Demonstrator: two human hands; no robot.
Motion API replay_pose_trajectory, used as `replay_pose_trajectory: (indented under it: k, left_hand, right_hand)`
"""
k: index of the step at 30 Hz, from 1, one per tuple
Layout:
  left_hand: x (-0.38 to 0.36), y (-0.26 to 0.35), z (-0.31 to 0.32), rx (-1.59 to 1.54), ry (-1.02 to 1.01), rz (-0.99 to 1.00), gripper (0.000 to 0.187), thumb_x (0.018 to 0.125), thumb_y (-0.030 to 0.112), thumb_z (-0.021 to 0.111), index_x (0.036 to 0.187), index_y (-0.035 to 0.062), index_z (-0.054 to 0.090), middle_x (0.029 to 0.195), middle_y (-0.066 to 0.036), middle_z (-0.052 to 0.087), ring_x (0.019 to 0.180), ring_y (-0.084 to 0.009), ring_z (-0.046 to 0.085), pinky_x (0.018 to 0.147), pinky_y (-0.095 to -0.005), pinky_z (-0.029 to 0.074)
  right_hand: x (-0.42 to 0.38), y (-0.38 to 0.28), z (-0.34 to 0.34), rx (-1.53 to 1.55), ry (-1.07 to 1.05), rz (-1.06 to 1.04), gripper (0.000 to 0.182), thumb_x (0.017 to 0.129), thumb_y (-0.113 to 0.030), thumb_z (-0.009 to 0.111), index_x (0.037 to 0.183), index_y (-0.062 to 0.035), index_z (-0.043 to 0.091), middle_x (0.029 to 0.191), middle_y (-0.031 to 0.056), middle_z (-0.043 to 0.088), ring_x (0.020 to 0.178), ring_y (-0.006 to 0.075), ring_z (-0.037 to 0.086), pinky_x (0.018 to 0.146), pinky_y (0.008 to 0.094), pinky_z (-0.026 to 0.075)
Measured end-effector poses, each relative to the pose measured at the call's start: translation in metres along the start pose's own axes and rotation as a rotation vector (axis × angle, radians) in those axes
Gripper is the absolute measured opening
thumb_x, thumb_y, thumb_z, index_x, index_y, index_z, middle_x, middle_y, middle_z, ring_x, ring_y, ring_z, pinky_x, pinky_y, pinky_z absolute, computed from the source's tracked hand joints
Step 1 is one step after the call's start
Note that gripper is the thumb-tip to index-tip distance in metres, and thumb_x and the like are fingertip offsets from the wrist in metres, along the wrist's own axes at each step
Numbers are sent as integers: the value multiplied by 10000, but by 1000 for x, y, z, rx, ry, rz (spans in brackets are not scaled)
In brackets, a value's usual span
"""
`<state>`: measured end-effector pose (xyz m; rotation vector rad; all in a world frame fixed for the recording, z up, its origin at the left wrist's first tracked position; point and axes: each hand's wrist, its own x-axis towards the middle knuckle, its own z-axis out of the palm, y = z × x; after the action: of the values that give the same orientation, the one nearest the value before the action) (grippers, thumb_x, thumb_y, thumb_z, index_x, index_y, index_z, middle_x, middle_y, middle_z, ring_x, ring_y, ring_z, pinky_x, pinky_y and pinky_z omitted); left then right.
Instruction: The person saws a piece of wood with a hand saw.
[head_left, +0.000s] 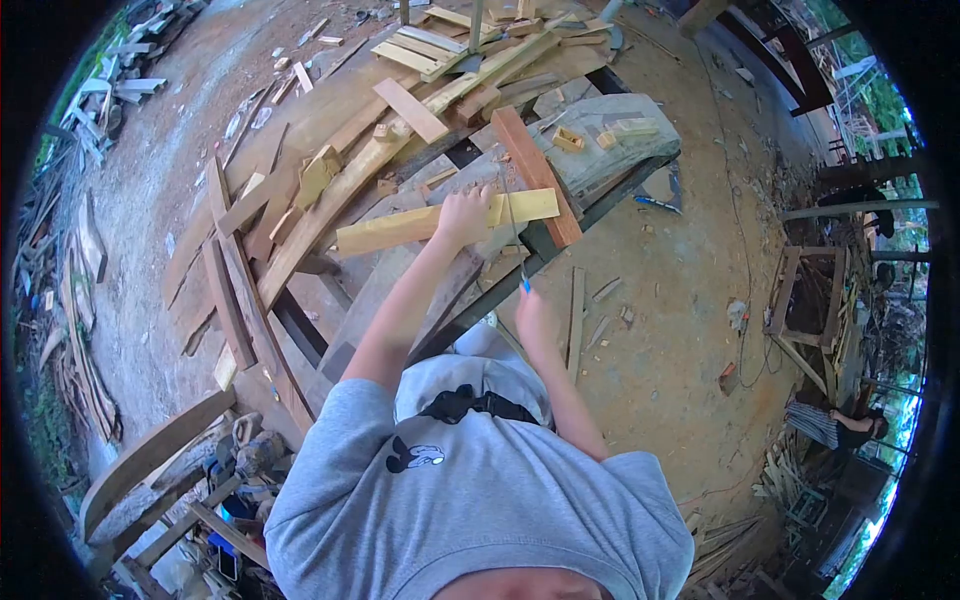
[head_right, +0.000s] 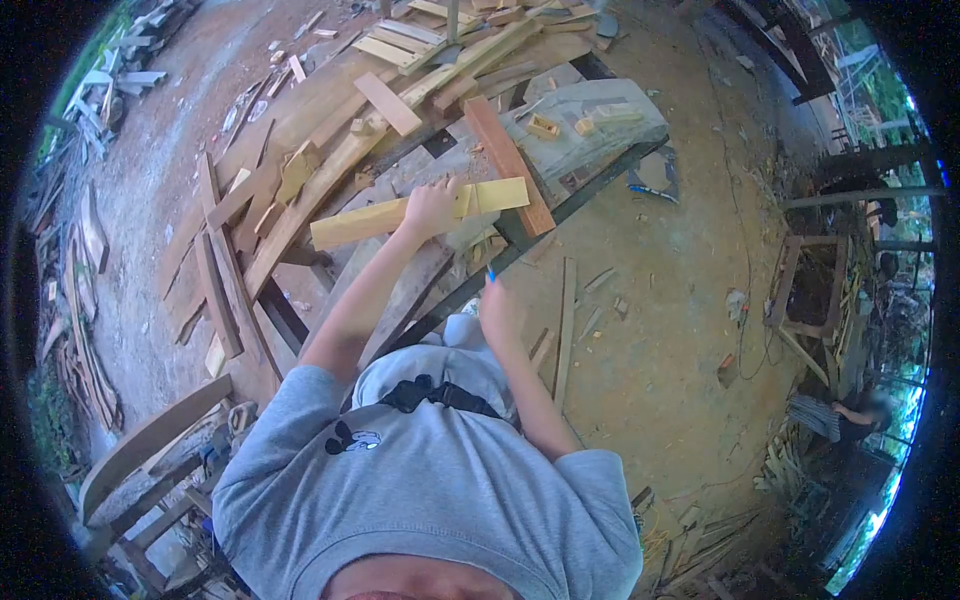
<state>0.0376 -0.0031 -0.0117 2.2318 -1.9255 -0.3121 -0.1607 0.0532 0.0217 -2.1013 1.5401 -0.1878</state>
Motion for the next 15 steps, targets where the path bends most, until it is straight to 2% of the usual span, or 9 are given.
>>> replay_pose_trajectory:
  k: [3,8,11,15]
  left_hand:
    - [1,-1,5,20,17,2,507,587,222,614,1027,47,436,917,-121,569,845,-278,574,659,-357,473]
    - [2,-3,11,0,115,28,487,589,223,611,1019,59,453,915,-104,575,822,-260,584,649,-354,472]
    - [7,-6,14,7,61,4,476,588,220,613,1009,60,458,901,-99,582,793,-256,592,649,-357,471]
    - [3,1,1,12,13,-8,479,577,209,634,999,58,465,896,-108,587,782,-258,597,646,-348,473]
  right_hand:
    - [-14,10,-10,-79,-81,26,318,866,-257,400,752,-6,558,671,229,572,658,381,569,552,465,441]
    - [38,-11,-11,3,-65,-31,335,863,-255,393,770,14,570,694,227,577,701,384,571,585,457,442]
    - [48,-17,-5,-13,-24,-59,342,862,-258,389,765,13,573,715,229,577,707,380,571,596,462,440]
    - [17,-16,-31,-16,-72,-13,332,853,-268,425,741,5,577,692,224,568,691,386,558,597,460,433]
